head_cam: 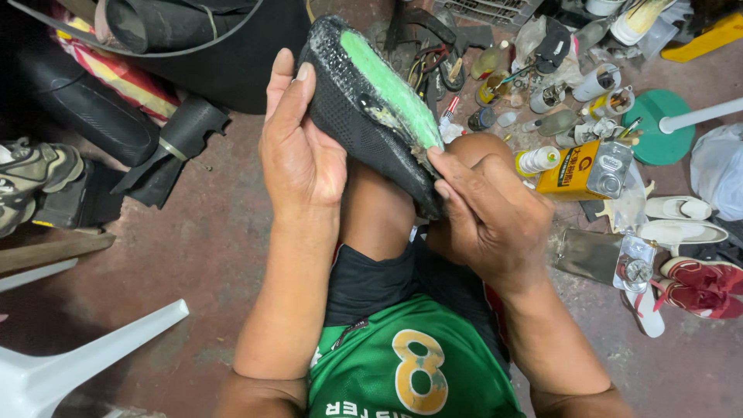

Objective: The person applies adhesive to the sole of a shoe and the matching shoe upper using a brush, then presses them together while seated.

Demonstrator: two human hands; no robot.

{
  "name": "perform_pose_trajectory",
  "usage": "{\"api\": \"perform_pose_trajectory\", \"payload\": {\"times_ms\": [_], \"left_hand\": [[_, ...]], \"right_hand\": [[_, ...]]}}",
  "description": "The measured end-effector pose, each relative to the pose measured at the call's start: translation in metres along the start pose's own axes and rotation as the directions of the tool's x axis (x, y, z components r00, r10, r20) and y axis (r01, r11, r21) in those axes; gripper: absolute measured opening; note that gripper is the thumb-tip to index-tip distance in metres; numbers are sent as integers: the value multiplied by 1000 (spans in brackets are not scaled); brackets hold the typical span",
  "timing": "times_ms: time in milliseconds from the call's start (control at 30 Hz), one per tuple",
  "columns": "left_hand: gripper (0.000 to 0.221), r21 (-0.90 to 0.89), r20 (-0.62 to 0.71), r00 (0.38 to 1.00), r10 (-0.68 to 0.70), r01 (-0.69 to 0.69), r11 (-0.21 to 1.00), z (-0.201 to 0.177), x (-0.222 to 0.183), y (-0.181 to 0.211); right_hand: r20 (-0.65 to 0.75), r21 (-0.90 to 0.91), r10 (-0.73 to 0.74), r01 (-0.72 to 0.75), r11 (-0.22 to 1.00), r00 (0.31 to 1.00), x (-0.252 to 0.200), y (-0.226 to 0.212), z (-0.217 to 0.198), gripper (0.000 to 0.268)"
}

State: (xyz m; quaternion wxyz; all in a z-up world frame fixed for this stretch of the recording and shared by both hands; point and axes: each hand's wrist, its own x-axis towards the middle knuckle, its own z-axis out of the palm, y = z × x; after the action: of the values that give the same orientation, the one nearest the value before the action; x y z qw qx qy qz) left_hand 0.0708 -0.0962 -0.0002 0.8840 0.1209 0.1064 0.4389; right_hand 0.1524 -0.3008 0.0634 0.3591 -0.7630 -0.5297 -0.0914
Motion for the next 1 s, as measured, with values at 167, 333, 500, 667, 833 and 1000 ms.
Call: {"api": "perform_pose_trajectory", "payload": {"times_ms": [167, 333, 500, 667, 833, 1000], "left_hand": [[36, -14, 8, 1000, -15, 15, 1000, -7, 7, 1], [36, -18, -13, 1000, 3, -3, 1000, -11, 13, 4], [37, -26, 27, 1000, -4, 4, 1000, -16, 19, 8], [40, -27, -30, 999, 24, -25, 999, -20, 24, 10], [43, -25, -36, 999, 31, -32, 999, -26, 27, 11], [38, -34, -26, 999, 30, -31, 999, -29, 30, 17]], "right_hand": [[28, -29, 27, -27, 999, 999, -4, 1, -5, 31], [53, -64, 34, -30, 998, 998, -8, 0, -10, 32], [62, -86, 31, -26, 996, 998, -14, 1, -15, 32], [81, -106, 55, -47, 993, 995, -20, 5, -18, 32], [89, -104, 47, -38, 994, 995, -27, 10, -21, 34], [127, -139, 59, -41, 989, 990, -34, 17, -26, 36]]}}
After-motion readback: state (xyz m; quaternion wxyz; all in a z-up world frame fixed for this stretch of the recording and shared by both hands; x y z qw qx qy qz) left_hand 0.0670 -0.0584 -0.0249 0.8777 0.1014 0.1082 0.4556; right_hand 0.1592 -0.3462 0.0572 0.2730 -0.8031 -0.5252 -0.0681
